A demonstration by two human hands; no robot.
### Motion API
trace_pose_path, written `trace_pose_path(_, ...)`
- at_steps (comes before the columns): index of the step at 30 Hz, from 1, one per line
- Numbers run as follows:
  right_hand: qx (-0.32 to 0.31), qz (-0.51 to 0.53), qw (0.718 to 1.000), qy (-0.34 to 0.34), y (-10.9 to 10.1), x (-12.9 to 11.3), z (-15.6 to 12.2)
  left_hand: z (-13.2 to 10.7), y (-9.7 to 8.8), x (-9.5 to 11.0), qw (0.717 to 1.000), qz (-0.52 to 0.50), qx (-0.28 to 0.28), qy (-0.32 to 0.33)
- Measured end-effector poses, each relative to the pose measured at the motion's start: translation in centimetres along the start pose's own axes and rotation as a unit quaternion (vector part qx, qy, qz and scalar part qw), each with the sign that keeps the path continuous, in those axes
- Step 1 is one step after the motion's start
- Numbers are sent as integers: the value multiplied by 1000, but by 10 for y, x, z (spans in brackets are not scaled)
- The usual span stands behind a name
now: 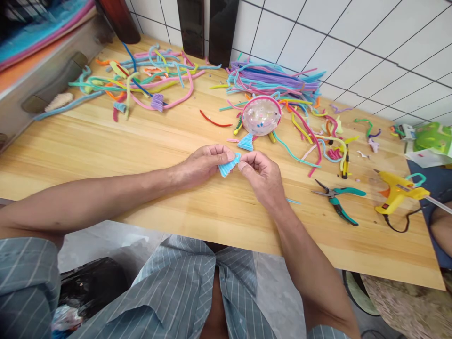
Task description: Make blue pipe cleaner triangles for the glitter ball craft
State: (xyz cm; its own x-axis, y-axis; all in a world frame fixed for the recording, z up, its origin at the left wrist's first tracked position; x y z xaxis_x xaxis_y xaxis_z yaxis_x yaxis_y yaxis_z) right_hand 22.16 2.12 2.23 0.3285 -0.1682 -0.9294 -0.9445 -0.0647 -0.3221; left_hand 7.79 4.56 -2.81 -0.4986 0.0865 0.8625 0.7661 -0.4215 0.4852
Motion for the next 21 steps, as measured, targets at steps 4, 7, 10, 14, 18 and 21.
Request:
trace_pose_path(4,15,-25,999,-25,-6,0,0,-1,2,3,1000,-14,-2,3)
trace_pose_path(7,25,-39,998,-38,-10,-1,-1,-1,5,5,1000,-19,-10,-9)
trace_pose_path(10,20,-39,998,-44,-11,-3,-2,-1,9,5,999,-32,-26,-21)
trace_pose_path(14,9,-31,998,-48,-11,-5,-1,-2,15,4,996,-59,-55,-43)
trace_pose_path(18,0,-13,998,-62,-10,-7,-1,-5,18,4,991,-87,-68,-69)
trace_pose_path(21,-14,11,997,-68,-8,-7,-2,-9,23,3,986,-105,-90,-91)
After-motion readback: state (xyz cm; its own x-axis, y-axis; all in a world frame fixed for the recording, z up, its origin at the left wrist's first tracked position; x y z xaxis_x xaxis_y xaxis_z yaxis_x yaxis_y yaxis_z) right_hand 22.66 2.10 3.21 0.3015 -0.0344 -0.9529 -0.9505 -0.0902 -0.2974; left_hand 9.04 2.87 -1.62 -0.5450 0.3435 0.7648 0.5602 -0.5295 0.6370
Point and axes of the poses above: each hand's wrist, its own z-axis towards the middle knuckle, its own y-axis out of the palm, x = y × z, the point moved 8 cm from there along z, towards the middle knuckle, and after that the axes turned 15 degrees about y, right-handed, at the moved point
